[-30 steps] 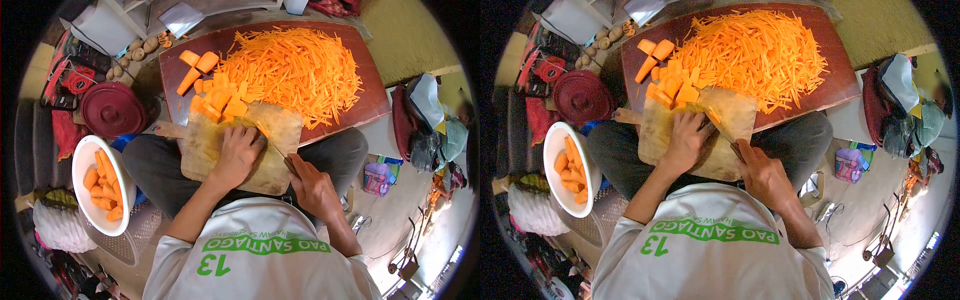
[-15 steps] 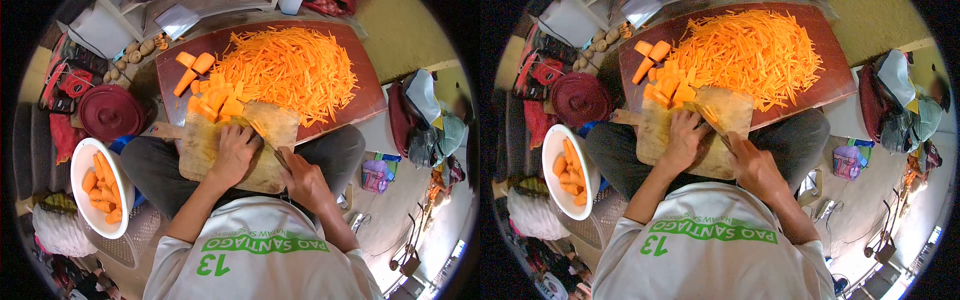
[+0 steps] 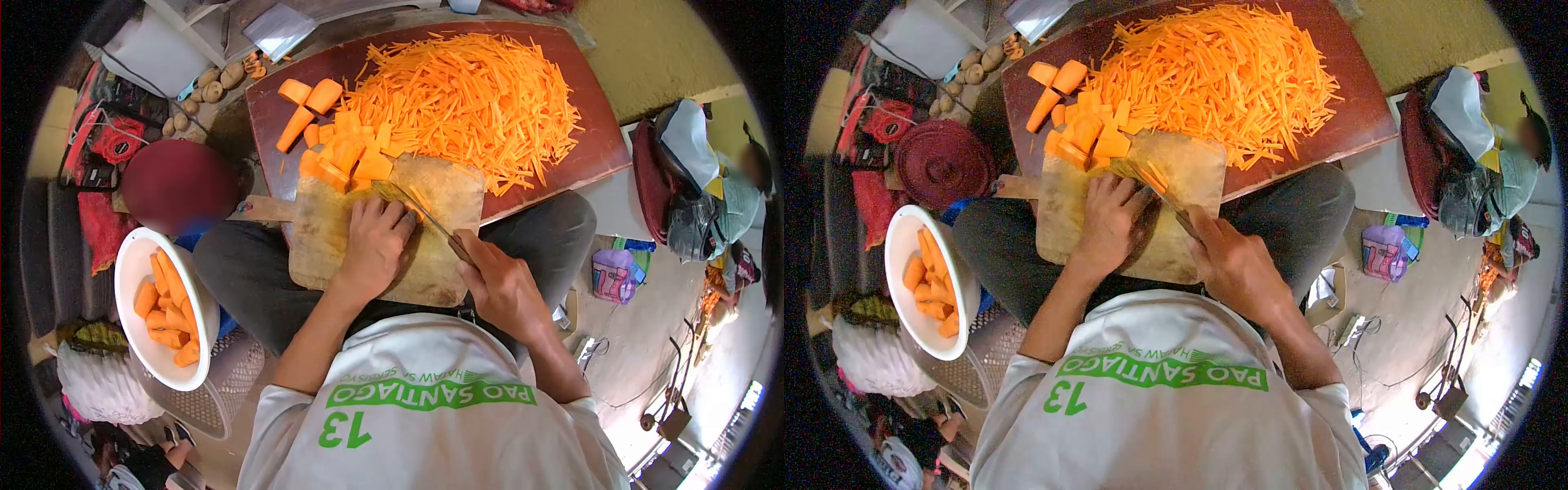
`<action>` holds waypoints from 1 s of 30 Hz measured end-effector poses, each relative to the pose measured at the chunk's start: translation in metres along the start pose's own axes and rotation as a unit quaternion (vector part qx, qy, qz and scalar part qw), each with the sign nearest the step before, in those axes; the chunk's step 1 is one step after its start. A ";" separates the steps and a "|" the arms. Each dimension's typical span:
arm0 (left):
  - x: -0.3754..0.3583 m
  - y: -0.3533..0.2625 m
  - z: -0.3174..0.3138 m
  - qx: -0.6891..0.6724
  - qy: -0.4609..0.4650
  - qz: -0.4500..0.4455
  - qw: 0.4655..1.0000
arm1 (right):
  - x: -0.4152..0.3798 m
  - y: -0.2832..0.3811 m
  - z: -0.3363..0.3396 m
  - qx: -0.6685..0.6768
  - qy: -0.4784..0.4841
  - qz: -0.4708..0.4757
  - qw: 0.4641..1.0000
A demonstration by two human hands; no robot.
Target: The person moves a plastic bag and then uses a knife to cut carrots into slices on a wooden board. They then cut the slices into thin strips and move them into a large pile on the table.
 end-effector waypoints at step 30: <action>-0.006 0.005 0.004 -0.027 -0.004 0.009 1.000 | -0.004 0.002 -0.004 -0.003 -0.017 0.024 1.000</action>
Point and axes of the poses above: each hand's wrist, its own x-axis towards the middle knuckle, its own z-axis out of the back of the hand, y = z × x, the point moved 4 cm from there along x, towards the middle knuckle, and after that the axes turned 7 degrees about y, right-handed, at the moved point
